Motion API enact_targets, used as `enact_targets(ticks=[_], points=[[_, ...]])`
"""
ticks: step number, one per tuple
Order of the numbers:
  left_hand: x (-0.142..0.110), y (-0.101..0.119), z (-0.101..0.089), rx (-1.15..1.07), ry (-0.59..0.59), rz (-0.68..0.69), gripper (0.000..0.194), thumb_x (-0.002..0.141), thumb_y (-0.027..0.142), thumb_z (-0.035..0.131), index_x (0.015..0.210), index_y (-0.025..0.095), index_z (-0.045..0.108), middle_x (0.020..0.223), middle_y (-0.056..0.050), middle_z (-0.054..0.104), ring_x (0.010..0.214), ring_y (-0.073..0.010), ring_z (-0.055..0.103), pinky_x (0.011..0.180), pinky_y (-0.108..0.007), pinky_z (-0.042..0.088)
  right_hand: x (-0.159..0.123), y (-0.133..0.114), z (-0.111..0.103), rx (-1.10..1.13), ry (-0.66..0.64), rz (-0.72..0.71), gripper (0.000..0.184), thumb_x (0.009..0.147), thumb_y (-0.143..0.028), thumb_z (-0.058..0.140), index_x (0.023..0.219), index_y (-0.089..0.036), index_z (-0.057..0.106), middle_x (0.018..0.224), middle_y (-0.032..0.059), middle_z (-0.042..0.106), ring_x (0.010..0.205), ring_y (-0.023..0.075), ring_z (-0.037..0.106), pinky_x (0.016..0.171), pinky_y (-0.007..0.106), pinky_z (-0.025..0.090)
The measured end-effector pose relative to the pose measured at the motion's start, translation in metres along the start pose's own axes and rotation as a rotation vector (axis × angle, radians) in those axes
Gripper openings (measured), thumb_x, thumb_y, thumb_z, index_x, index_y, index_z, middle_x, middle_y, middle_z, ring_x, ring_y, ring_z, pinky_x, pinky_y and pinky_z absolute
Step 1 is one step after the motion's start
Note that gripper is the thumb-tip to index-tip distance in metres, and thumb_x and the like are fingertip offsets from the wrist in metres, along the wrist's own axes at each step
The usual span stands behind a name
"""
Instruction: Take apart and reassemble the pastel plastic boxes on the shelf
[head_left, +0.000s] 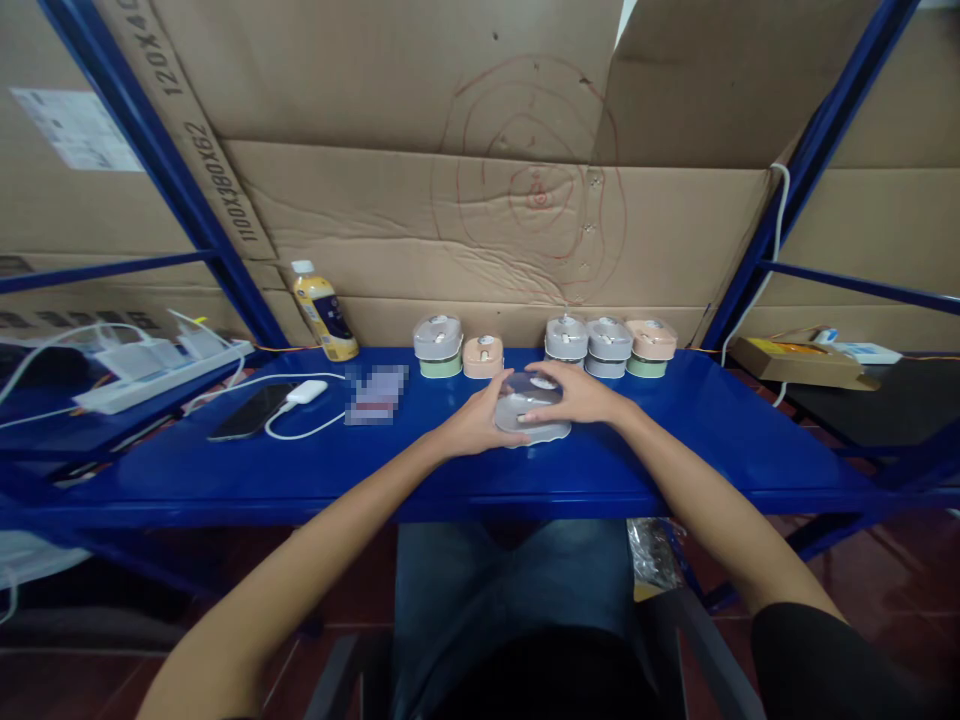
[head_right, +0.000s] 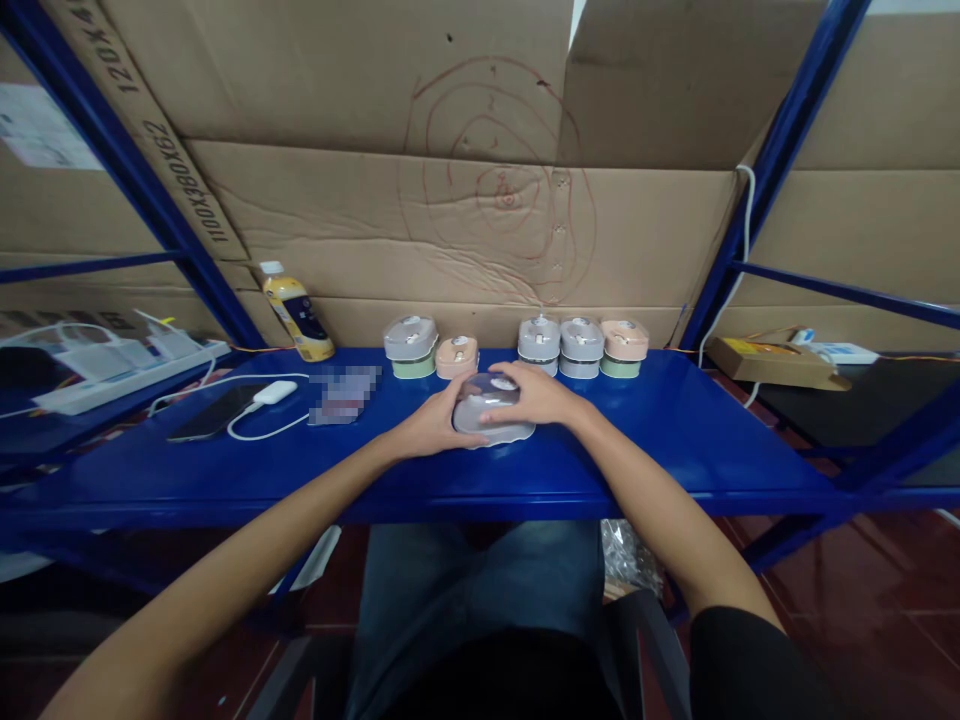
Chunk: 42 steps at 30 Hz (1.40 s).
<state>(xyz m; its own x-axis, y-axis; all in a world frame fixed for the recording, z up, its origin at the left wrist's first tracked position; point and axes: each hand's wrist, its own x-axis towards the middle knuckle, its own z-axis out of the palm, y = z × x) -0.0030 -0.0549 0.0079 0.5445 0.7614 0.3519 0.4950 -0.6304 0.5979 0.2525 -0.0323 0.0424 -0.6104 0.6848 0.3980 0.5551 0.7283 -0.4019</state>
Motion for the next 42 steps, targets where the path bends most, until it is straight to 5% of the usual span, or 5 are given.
enact_targets(ticks=[9,20,28,35,42], points=[[-0.001,-0.005,-0.002,0.243,-0.048,0.166,0.04,0.098,0.043,0.063,0.128,0.022,0.078,0.148,-0.015,0.052,0.143,-0.0353,0.054,0.127,-0.052,0.04,-0.01,0.043,-0.039,0.008,0.271,0.203,0.074,0.084,-0.066,0.076,0.141,-0.021,0.065,0.13,0.0146,0.074,0.112,0.0358,0.072,0.101,0.057,0.056],[-0.001,-0.026,-0.022,0.191,0.391,-0.06,0.05,0.106,0.049,0.044,0.127,0.015,0.074,0.141,-0.017,0.058,0.138,-0.0346,0.057,0.122,-0.054,0.045,-0.008,0.04,-0.034,-0.001,0.311,0.205,0.061,0.096,-0.067,0.058,0.139,-0.024,0.063,0.124,0.0122,0.075,0.108,0.0348,0.07,0.097,0.056,0.057],[-0.014,-0.001,-0.008,0.219,0.013,0.123,0.045,0.1,0.051,0.061,0.137,0.025,0.069,0.156,-0.012,0.049,0.149,-0.035,0.049,0.129,-0.053,0.038,-0.005,0.031,-0.022,0.018,0.347,0.101,0.07,0.097,-0.073,0.056,0.146,-0.024,0.06,0.136,0.0152,0.071,0.122,0.0376,0.068,0.107,0.06,0.052],[-0.003,-0.015,0.004,0.038,0.1,0.047,0.112,0.082,0.053,0.084,0.167,0.017,0.021,0.156,-0.024,0.053,0.145,-0.0409,0.054,0.121,-0.06,0.044,0.001,0.002,0.002,-0.067,0.076,-0.033,0.093,0.077,-0.075,0.082,0.152,-0.024,0.062,0.131,0.0145,0.068,0.121,0.036,0.067,0.108,0.054,0.053],[0.002,-0.024,0.01,-0.035,0.074,0.035,0.123,0.077,0.056,0.089,0.168,0.017,0.016,0.156,-0.025,0.055,0.146,-0.0429,0.054,0.12,-0.061,0.044,0.008,-0.007,0.02,-0.151,-0.047,-0.057,0.098,0.076,-0.078,0.08,0.154,-0.022,0.06,0.126,0.0152,0.066,0.117,0.0369,0.066,0.102,0.052,0.054]])
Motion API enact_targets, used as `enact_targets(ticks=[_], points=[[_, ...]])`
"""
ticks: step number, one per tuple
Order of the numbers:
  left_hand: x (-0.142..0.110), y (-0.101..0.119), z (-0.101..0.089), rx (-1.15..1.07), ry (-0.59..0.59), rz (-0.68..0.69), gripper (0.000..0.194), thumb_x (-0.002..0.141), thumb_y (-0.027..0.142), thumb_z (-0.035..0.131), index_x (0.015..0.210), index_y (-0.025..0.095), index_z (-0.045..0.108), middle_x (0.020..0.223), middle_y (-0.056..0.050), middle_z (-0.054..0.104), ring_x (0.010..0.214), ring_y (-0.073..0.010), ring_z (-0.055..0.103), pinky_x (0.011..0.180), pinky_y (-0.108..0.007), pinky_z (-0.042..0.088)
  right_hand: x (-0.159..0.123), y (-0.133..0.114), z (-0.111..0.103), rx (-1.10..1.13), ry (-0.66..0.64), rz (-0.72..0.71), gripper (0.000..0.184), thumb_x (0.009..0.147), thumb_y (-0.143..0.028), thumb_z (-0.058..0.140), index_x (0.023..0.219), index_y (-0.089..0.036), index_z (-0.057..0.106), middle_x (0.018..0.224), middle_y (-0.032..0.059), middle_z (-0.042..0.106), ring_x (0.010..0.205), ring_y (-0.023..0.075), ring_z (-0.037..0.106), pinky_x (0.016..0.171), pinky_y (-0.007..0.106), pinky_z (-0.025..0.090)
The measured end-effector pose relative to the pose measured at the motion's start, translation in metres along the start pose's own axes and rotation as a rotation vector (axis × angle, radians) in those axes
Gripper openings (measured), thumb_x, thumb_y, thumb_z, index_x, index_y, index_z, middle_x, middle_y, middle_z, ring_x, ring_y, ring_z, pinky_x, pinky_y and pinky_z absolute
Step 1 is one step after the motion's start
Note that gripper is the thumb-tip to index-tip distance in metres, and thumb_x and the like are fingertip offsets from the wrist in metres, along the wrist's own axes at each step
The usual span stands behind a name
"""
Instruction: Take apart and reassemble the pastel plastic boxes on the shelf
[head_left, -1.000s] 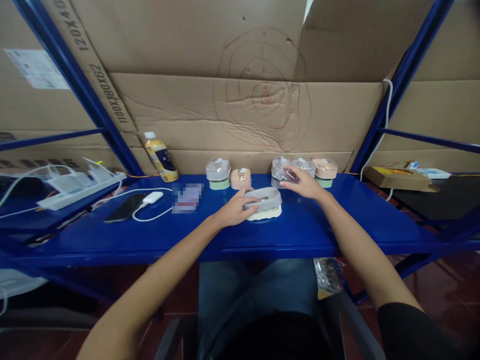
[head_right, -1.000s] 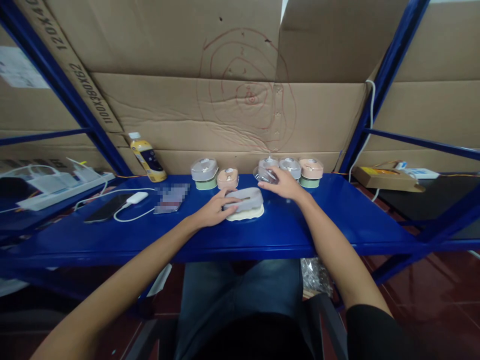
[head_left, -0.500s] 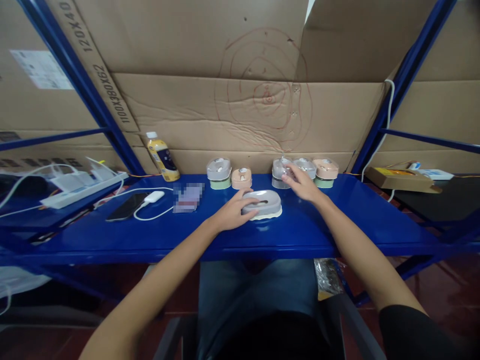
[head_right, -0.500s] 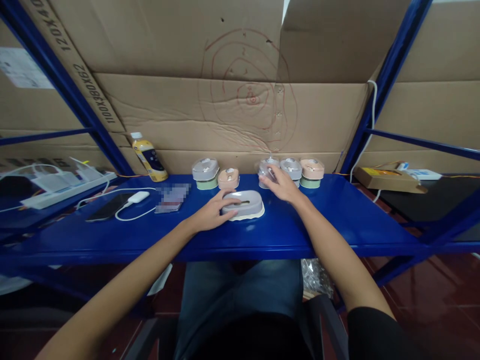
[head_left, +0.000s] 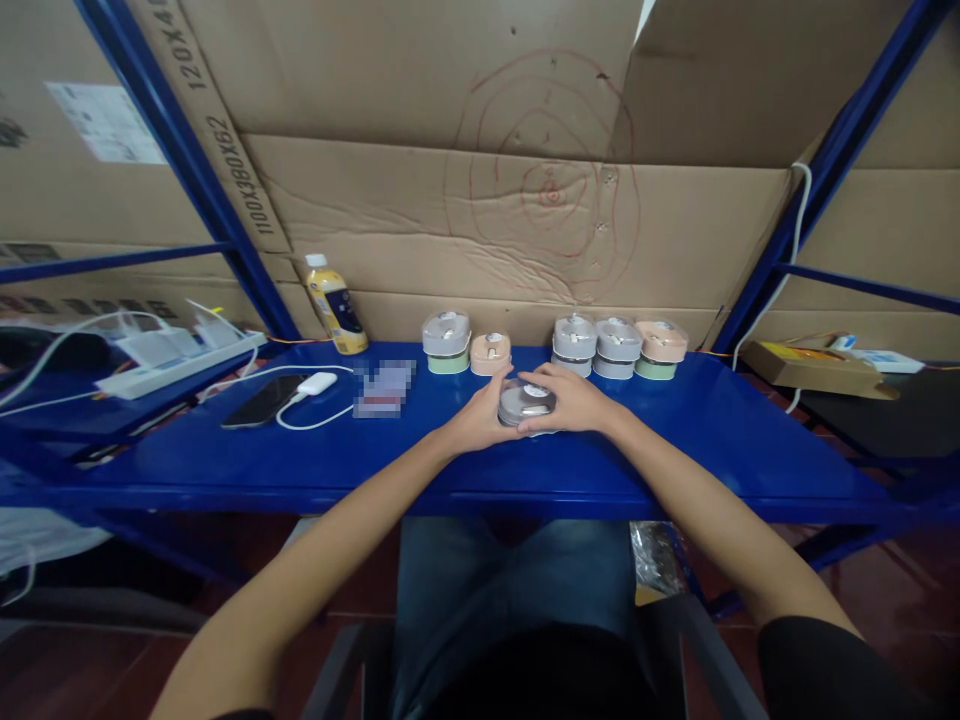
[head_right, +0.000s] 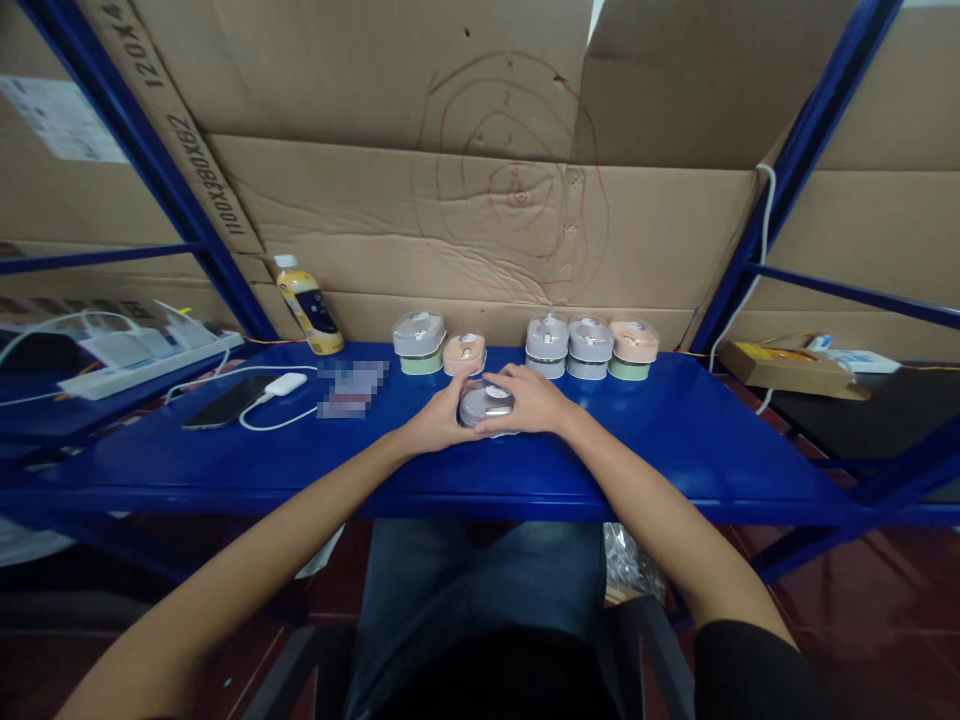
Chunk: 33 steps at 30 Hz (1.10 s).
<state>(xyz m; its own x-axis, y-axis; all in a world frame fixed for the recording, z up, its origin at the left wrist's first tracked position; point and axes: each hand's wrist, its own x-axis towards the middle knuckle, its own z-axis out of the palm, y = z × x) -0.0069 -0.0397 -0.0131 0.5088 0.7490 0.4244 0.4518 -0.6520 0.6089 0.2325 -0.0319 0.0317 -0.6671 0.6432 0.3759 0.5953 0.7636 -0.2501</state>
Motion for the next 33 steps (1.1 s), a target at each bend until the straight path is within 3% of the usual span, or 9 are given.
enact_targets(ticks=[7,12,16,19,23,26,29,33], points=[[-0.002,0.0,0.001,0.051,0.017,-0.02,0.122,0.07,0.062,0.093,0.163,0.017,0.029,0.161,-0.026,0.049,0.15,-0.0462,0.049,0.121,-0.063,0.042,0.005,0.005,0.006,-0.059,-0.085,-0.001,0.101,0.077,-0.084,0.075,0.158,-0.028,0.055,0.135,0.0155,0.065,0.117,0.0391,0.064,0.099,0.053,0.054],[-0.004,0.008,-0.009,0.105,-0.011,0.045,0.111,0.073,0.053,0.093,0.162,0.021,0.034,0.164,-0.022,0.045,0.152,-0.0426,0.045,0.126,-0.061,0.037,0.005,0.01,0.007,-0.005,-0.109,0.011,0.101,0.076,-0.084,0.076,0.159,-0.031,0.054,0.135,0.0147,0.064,0.118,0.0388,0.064,0.097,0.053,0.057],[-0.017,0.014,-0.023,0.158,-0.079,0.148,0.091,0.083,0.043,0.084,0.16,0.025,0.039,0.163,-0.017,0.045,0.153,-0.0388,0.045,0.128,-0.059,0.038,0.004,0.018,0.015,0.031,-0.021,0.004,0.118,0.069,-0.083,0.082,0.166,-0.03,0.04,0.15,0.0164,0.055,0.138,0.0424,0.055,0.115,0.06,0.047],[-0.032,0.019,-0.029,0.258,-0.068,0.082,0.073,0.093,0.039,0.073,0.159,0.028,0.045,0.159,-0.015,0.045,0.148,-0.0372,0.05,0.123,-0.055,0.045,0.003,0.023,0.019,-0.004,0.064,0.073,0.134,0.064,-0.083,0.085,0.17,-0.022,0.03,0.161,0.0231,0.044,0.151,0.0481,0.042,0.123,0.066,0.037],[-0.038,0.028,-0.027,0.499,-0.003,-0.045,0.063,0.1,0.038,0.065,0.16,0.028,0.047,0.151,-0.017,0.046,0.133,-0.0393,0.061,0.111,-0.057,0.053,0.0,0.028,0.011,-0.038,0.157,0.094,0.119,0.071,-0.082,0.081,0.164,-0.021,0.039,0.158,0.024,0.048,0.15,0.0473,0.044,0.123,0.067,0.038],[-0.02,0.032,-0.02,0.652,0.0,-0.054,0.059,0.099,0.038,0.066,0.155,0.026,0.052,0.143,-0.019,0.052,0.134,-0.0437,0.058,0.108,-0.058,0.053,-0.004,0.031,-0.005,-0.016,0.29,0.087,0.092,0.086,-0.078,0.07,0.157,-0.023,0.049,0.149,0.0207,0.057,0.144,0.0423,0.052,0.121,0.063,0.042],[0.013,0.031,-0.011,0.723,-0.004,-0.017,0.056,0.096,0.037,0.071,0.148,0.023,0.057,0.145,-0.021,0.053,0.142,-0.0465,0.05,0.116,-0.06,0.045,-0.009,0.038,-0.021,0.026,0.476,0.133,0.067,0.1,-0.072,0.052,0.145,-0.022,0.06,0.137,0.0187,0.065,0.134,0.0383,0.059,0.116,0.06,0.047],[0.06,0.024,0.002,0.785,0.001,-0.012,0.053,0.094,0.037,0.074,0.142,0.018,0.061,0.145,-0.025,0.057,0.149,-0.0523,0.038,0.12,-0.067,0.032,-0.012,0.047,-0.031,0.078,0.626,0.216,0.06,0.105,-0.069,0.04,0.132,-0.024,0.068,0.126,0.0171,0.07,0.118,0.0355,0.065,0.108,0.059,0.052]])
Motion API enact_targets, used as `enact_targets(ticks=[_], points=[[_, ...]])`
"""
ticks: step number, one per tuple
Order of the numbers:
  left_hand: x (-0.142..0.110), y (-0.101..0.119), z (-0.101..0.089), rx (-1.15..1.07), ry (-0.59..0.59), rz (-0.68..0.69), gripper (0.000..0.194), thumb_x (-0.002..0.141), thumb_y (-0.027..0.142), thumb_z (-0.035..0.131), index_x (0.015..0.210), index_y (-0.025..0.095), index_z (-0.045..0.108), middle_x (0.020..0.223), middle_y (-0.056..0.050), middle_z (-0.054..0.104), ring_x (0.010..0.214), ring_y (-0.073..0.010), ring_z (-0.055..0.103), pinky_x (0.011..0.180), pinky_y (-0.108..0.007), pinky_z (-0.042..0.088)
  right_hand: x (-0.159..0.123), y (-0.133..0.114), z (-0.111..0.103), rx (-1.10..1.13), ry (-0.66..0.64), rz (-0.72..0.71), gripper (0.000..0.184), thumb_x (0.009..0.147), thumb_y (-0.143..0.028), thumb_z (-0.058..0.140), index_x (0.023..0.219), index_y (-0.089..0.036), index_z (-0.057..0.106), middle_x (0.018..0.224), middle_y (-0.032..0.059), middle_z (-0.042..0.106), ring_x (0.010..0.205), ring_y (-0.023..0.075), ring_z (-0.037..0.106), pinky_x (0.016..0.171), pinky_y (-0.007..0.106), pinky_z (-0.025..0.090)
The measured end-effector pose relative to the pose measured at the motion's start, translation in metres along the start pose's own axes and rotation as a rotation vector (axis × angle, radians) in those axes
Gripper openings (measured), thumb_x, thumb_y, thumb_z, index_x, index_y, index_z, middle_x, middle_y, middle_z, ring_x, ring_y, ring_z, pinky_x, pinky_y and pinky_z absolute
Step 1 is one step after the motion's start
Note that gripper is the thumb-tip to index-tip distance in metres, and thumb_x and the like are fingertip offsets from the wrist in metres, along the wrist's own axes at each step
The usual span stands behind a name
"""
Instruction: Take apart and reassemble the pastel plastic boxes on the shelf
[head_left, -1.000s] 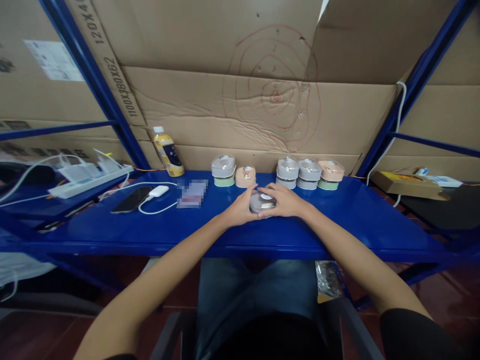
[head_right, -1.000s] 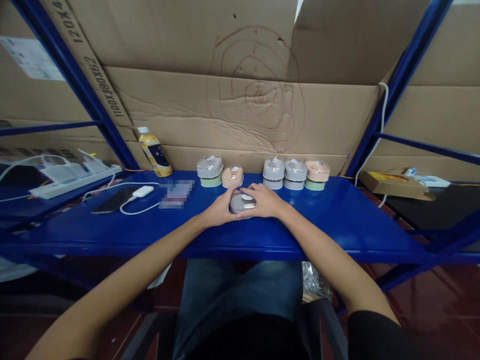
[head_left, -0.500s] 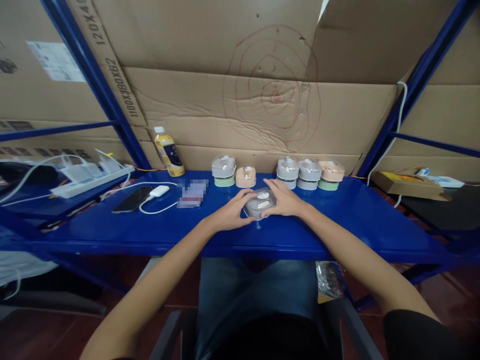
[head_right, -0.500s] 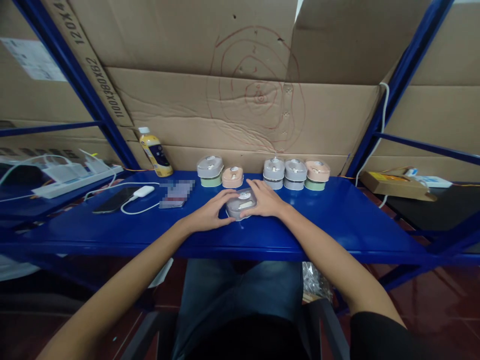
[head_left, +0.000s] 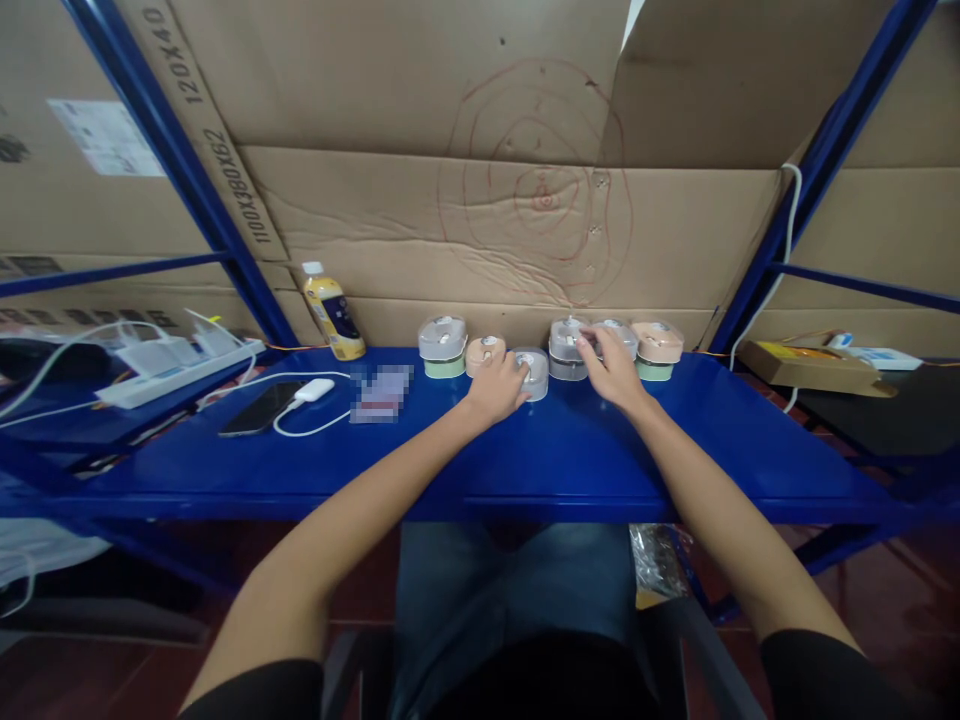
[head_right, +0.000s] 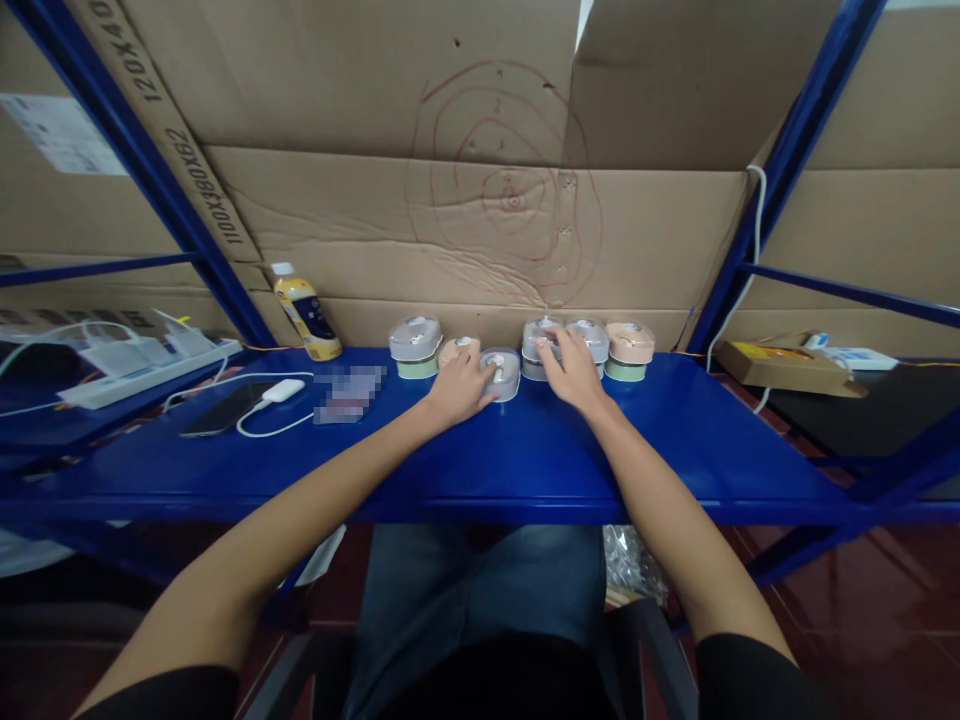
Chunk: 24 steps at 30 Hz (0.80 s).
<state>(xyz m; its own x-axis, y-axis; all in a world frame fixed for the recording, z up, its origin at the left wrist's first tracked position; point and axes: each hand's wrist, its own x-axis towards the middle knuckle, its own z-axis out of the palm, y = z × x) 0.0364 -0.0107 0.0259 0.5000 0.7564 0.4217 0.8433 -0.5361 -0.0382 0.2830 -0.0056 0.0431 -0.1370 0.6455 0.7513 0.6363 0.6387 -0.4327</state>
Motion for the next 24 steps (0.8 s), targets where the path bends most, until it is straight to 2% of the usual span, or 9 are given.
enact_targets(ticks=[2,6,11,14,16,18,22,24], points=[[0.02,0.001,0.007,0.008,-0.025,-0.051,0.049,0.094,0.034,0.073,0.138,0.014,0.064,0.139,-0.027,0.06,0.144,-0.0525,0.042,0.118,-0.066,0.033,0.001,0.001,-0.001,0.007,0.029,0.016,0.06,0.105,-0.069,0.038,0.127,-0.023,0.069,0.124,0.0171,0.071,0.116,0.0351,0.066,0.107,0.058,0.052],[0.046,-0.002,0.016,0.076,-0.045,-0.118,0.05,0.094,0.03,0.071,0.139,0.01,0.061,0.14,-0.027,0.059,0.136,-0.0467,0.048,0.114,-0.06,0.035,0.0,-0.001,0.0,0.002,0.037,0.002,0.06,0.106,-0.069,0.036,0.12,-0.022,0.071,0.118,0.0166,0.073,0.114,0.0346,0.066,0.105,0.056,0.053],[0.048,-0.02,0.02,0.095,-0.004,-0.196,0.071,0.092,0.045,0.074,0.145,0.005,0.05,0.141,-0.031,0.058,0.134,-0.0474,0.05,0.115,-0.059,0.034,0.0,-0.005,0.0,-0.002,0.027,-0.017,0.058,0.107,-0.068,0.035,0.115,-0.023,0.071,0.113,0.0146,0.075,0.109,0.0334,0.067,0.104,0.054,0.053],[0.036,-0.031,0.019,0.126,-0.007,-0.247,0.084,0.087,0.057,0.077,0.147,0.006,0.047,0.145,-0.031,0.056,0.139,-0.0498,0.047,0.116,-0.059,0.033,0.0,-0.005,0.0,-0.004,0.021,-0.028,0.058,0.107,-0.068,0.035,0.11,-0.023,0.071,0.109,0.0136,0.075,0.107,0.0327,0.067,0.102,0.051,0.053],[0.023,-0.034,0.015,0.136,-0.04,-0.244,0.082,0.089,0.06,0.074,0.146,0.007,0.047,0.147,-0.03,0.056,0.142,-0.0502,0.046,0.116,-0.059,0.035,0.001,-0.004,0.001,-0.001,0.02,-0.025,0.058,0.107,-0.067,0.035,0.109,-0.023,0.071,0.107,0.0134,0.075,0.105,0.0324,0.067,0.1,0.051,0.053],[0.005,-0.031,0.009,0.143,-0.051,-0.216,0.075,0.094,0.059,0.069,0.144,0.007,0.049,0.148,-0.031,0.056,0.144,-0.0497,0.046,0.118,-0.059,0.035,0.001,-0.004,0.001,0.003,0.012,-0.024,0.057,0.107,-0.066,0.036,0.107,-0.022,0.072,0.105,0.0134,0.075,0.103,0.0321,0.068,0.099,0.051,0.054],[-0.045,-0.016,-0.007,0.089,-0.007,-0.129,0.06,0.095,0.047,0.071,0.137,0.008,0.054,0.143,-0.029,0.059,0.14,-0.0478,0.052,0.115,-0.06,0.042,-0.001,-0.007,0.007,0.028,-0.01,-0.018,0.051,0.105,-0.064,0.046,0.107,-0.021,0.073,0.102,0.0128,0.075,0.099,0.03,0.069,0.095,0.05,0.057],[-0.069,-0.009,-0.015,0.0,0.041,-0.035,0.056,0.094,0.039,0.073,0.138,0.01,0.053,0.146,-0.028,0.057,0.141,-0.0451,0.053,0.117,-0.06,0.043,-0.005,-0.01,0.011,0.053,-0.094,-0.055,0.049,0.1,-0.065,0.058,0.113,-0.02,0.073,0.107,0.0127,0.075,0.102,0.0301,0.07,0.097,0.05,0.057]])
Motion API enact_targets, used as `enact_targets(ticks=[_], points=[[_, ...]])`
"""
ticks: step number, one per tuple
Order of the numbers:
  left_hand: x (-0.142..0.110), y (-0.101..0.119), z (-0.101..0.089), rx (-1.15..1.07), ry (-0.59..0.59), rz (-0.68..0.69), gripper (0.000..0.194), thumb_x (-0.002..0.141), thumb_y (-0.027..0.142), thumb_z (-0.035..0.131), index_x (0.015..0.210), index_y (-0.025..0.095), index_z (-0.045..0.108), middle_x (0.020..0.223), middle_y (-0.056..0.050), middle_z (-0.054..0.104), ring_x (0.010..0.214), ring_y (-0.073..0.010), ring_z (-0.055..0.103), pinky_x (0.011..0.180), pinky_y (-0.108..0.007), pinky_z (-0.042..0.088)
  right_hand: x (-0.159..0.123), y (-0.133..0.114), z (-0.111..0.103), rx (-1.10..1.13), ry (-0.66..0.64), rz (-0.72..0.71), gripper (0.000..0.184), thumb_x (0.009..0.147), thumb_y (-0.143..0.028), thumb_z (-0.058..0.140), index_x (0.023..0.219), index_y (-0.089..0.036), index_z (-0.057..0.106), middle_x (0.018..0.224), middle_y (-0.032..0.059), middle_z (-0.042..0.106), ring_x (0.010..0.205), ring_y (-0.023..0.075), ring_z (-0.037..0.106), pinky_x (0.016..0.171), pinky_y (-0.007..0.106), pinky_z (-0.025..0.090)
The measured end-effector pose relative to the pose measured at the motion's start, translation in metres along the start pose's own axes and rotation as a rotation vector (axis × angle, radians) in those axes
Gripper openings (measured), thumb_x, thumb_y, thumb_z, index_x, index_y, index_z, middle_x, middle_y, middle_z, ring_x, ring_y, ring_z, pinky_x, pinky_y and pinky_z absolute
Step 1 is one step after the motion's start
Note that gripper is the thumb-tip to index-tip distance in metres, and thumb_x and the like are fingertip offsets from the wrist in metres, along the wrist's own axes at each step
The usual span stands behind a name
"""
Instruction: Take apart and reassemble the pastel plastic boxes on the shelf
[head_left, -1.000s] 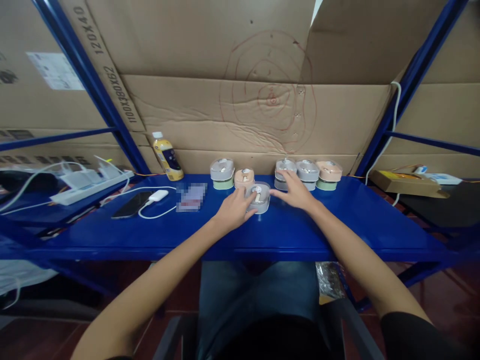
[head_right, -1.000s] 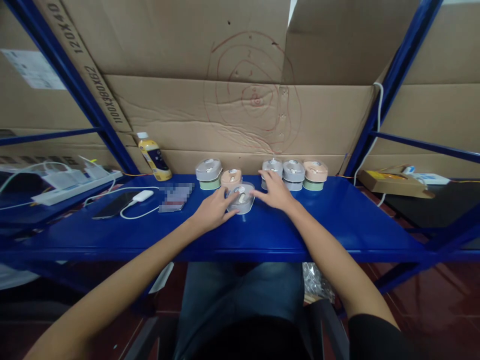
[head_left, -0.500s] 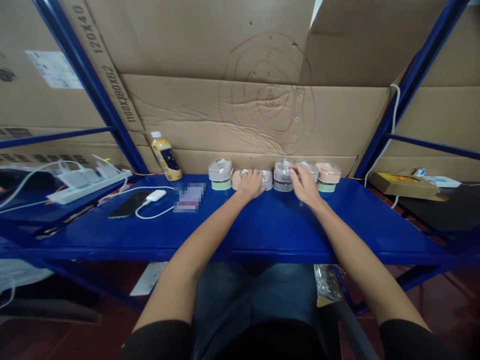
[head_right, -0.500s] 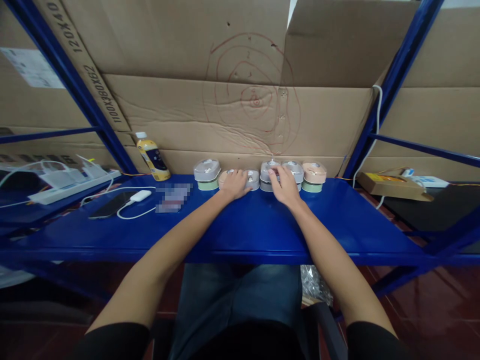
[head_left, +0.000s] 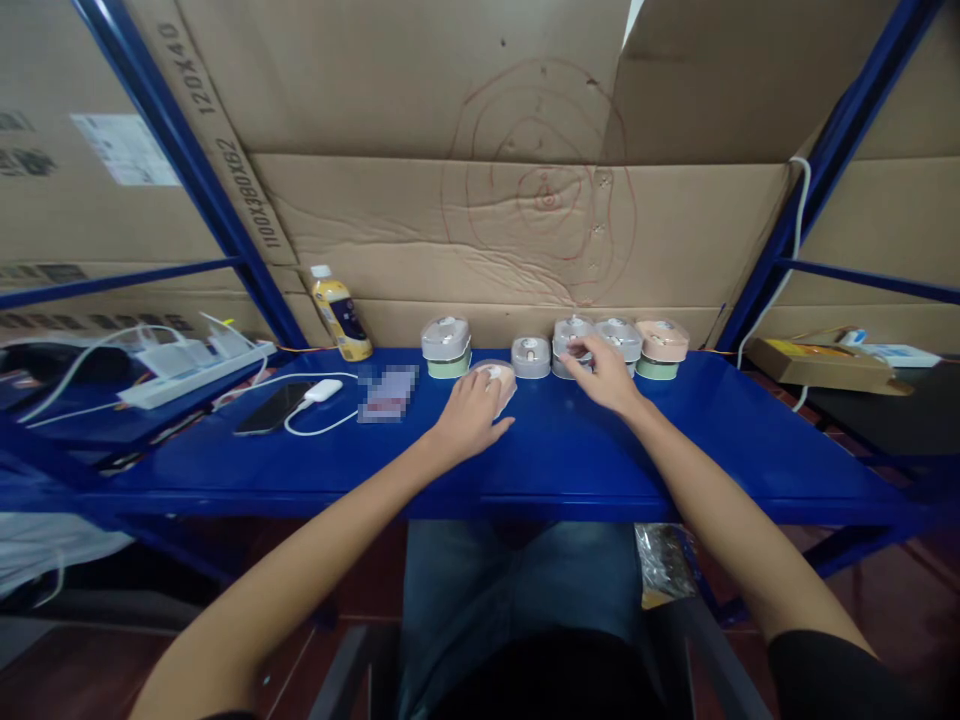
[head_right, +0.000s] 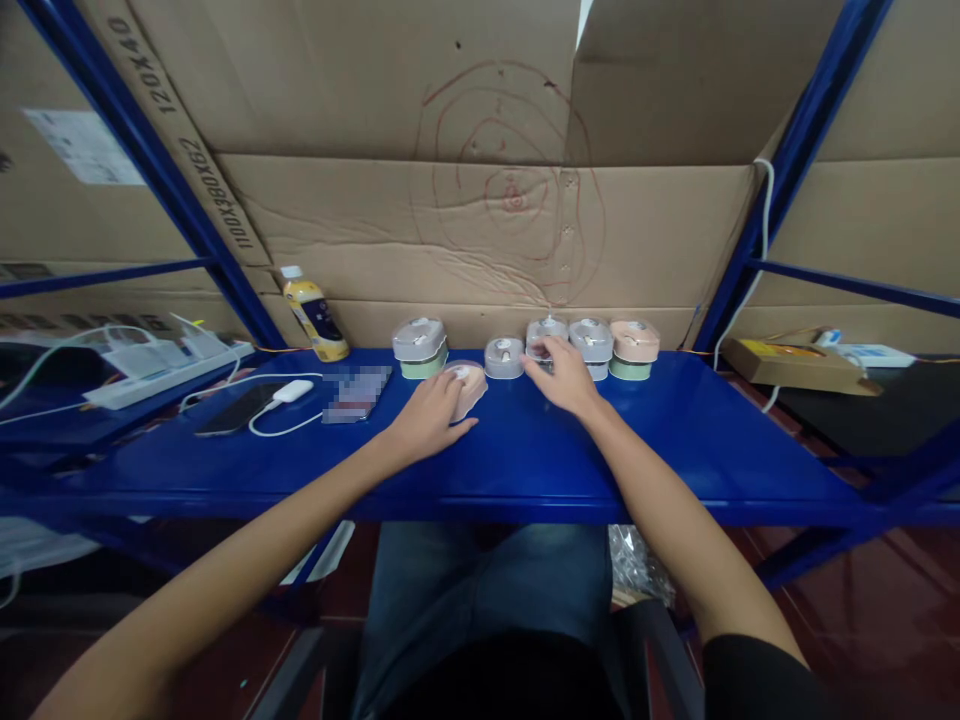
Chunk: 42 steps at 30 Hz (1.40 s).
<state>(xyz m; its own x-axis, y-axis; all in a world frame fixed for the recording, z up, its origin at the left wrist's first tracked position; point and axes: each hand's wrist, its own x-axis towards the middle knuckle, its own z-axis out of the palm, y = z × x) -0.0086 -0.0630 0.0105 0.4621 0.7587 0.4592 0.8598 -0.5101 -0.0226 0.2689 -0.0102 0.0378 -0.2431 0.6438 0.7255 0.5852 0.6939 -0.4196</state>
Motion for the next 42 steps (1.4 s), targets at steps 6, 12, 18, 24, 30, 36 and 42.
enact_targets(ticks=[6,12,18,24,30,36,42], points=[[-0.019,0.001,-0.006,-0.436,0.044,0.263,0.047,0.097,0.036,0.071,0.139,0.022,0.053,0.152,-0.018,0.053,0.149,-0.0355,0.048,0.123,-0.055,0.045,-0.015,-0.012,0.02,0.009,-0.511,-0.174,0.114,0.063,-0.074,0.091,0.16,-0.027,0.05,0.167,0.0173,0.044,0.154,0.0445,0.042,0.124,0.062,0.039],[0.007,-0.011,0.005,-0.73,-0.056,0.082,0.109,0.069,0.055,0.095,0.157,0.021,0.041,0.156,-0.021,0.051,0.147,-0.0426,0.05,0.122,-0.062,0.042,-0.015,-0.022,0.026,0.035,-0.59,-0.133,0.104,0.069,-0.07,0.09,0.156,-0.024,0.055,0.147,0.0176,0.065,0.133,0.0415,0.064,0.113,0.059,0.052],[0.01,-0.012,0.016,-0.867,-0.096,0.064,0.111,0.076,0.048,0.091,0.166,0.023,0.03,0.142,-0.017,0.061,0.132,-0.0367,0.062,0.115,-0.059,0.049,-0.003,-0.005,-0.004,0.216,-0.488,0.018,0.088,0.074,-0.059,0.09,0.149,-0.023,0.061,0.142,0.014,0.07,0.129,0.0359,0.067,0.115,0.057,0.052],[0.002,-0.007,0.015,-0.657,-0.078,0.209,0.043,0.097,0.045,0.069,0.134,0.024,0.073,0.134,-0.014,0.058,0.135,-0.0326,0.055,0.122,-0.054,0.043,0.002,0.022,-0.026,0.126,-0.291,0.244,0.072,0.083,-0.062,0.082,0.142,-0.024,0.066,0.137,0.0123,0.073,0.124,0.0355,0.069,0.113,0.06,0.052],[0.005,-0.019,0.013,-0.621,-0.016,0.096,0.045,0.108,0.049,0.046,0.127,0.021,0.076,0.133,-0.013,0.058,0.134,-0.0302,0.055,0.123,-0.049,0.043,0.001,0.025,-0.023,0.074,-0.266,0.284,0.072,0.083,-0.063,0.081,0.141,-0.022,0.066,0.139,0.0127,0.072,0.128,0.0368,0.067,0.113,0.058,0.052],[0.006,-0.047,0.014,-0.541,0.15,-0.196,0.052,0.109,0.049,0.036,0.126,0.017,0.073,0.123,-0.014,0.06,0.129,-0.0319,0.055,0.121,-0.053,0.043,0.002,0.03,-0.021,0.148,-0.219,0.335,0.061,0.096,-0.07,0.061,0.14,-0.027,0.063,0.125,0.0102,0.076,0.112,0.0332,0.074,0.104,0.055,0.059],[-0.007,-0.022,-0.003,-0.536,-0.017,0.08,0.048,0.109,0.05,0.044,0.137,0.02,0.068,0.145,-0.014,0.051,0.141,-0.0323,0.051,0.126,-0.05,0.04,0.001,0.027,-0.018,0.196,-0.204,0.339,0.061,0.101,-0.07,0.049,0.141,-0.026,0.061,0.124,0.0116,0.076,0.111,0.0322,0.075,0.101,0.053,0.061]])
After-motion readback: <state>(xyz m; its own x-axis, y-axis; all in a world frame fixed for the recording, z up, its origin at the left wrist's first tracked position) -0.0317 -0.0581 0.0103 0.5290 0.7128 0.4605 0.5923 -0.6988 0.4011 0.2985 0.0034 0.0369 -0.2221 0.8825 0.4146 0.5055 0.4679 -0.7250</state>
